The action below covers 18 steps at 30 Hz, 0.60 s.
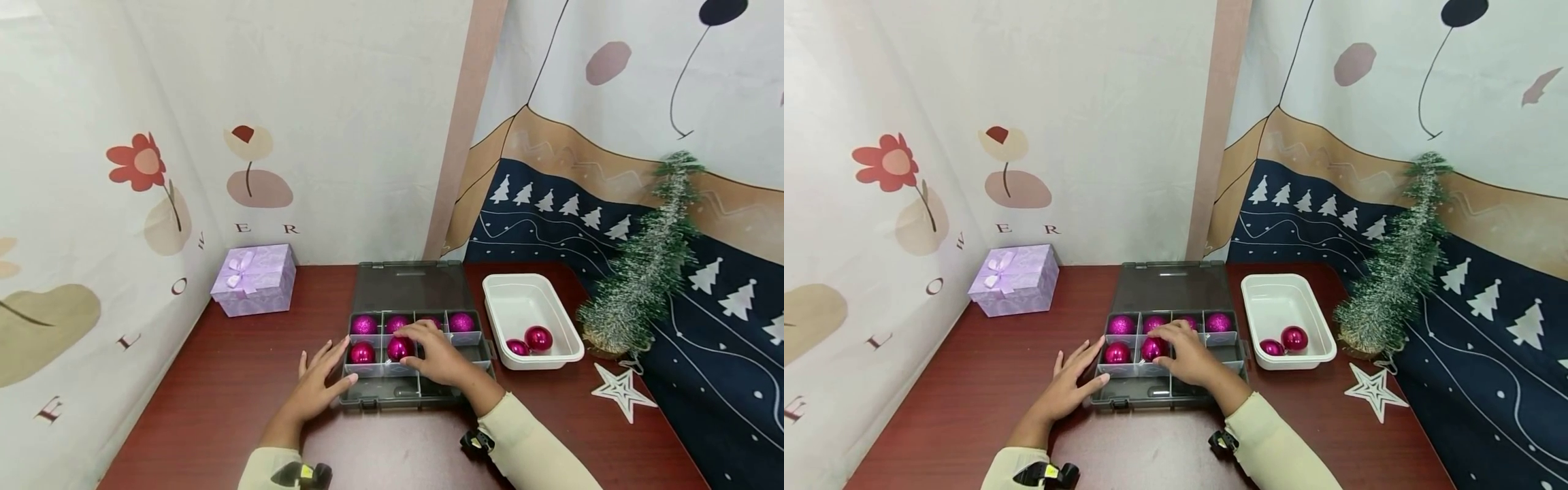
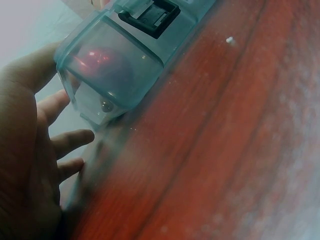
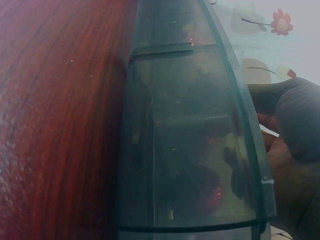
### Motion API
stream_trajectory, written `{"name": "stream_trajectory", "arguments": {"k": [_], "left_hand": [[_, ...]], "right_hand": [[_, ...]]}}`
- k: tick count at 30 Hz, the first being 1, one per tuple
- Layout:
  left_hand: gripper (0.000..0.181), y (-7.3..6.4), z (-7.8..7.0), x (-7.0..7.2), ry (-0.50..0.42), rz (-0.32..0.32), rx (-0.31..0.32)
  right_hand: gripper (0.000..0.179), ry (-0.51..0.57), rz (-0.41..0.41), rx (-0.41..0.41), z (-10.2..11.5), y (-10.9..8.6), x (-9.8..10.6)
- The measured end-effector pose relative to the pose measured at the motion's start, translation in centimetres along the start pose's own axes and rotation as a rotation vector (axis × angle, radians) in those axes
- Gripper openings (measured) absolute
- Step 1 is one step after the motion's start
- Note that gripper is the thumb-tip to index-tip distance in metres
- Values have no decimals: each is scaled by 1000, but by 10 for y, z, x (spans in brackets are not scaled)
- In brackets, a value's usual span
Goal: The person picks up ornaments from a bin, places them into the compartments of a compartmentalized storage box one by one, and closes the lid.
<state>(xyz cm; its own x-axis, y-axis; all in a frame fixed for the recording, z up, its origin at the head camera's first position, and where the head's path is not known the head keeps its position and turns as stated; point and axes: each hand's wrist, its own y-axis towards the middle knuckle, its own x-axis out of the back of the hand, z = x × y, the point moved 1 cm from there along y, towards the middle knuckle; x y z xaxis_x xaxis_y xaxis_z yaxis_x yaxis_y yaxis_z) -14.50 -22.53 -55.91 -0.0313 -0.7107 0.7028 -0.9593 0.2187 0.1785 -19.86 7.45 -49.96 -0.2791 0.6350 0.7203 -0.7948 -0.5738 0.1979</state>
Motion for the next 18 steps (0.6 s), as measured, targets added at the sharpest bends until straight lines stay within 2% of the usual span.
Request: {"name": "stream_trajectory", "arguments": {"k": [8,18], "left_hand": [[80,2,2,0,2,10,4],[81,1,2,0,6,17,9]], "right_hand": [[51,19,-21,-2,1,-2,6],[49,37,-128,28,-1,-10,30]]}}
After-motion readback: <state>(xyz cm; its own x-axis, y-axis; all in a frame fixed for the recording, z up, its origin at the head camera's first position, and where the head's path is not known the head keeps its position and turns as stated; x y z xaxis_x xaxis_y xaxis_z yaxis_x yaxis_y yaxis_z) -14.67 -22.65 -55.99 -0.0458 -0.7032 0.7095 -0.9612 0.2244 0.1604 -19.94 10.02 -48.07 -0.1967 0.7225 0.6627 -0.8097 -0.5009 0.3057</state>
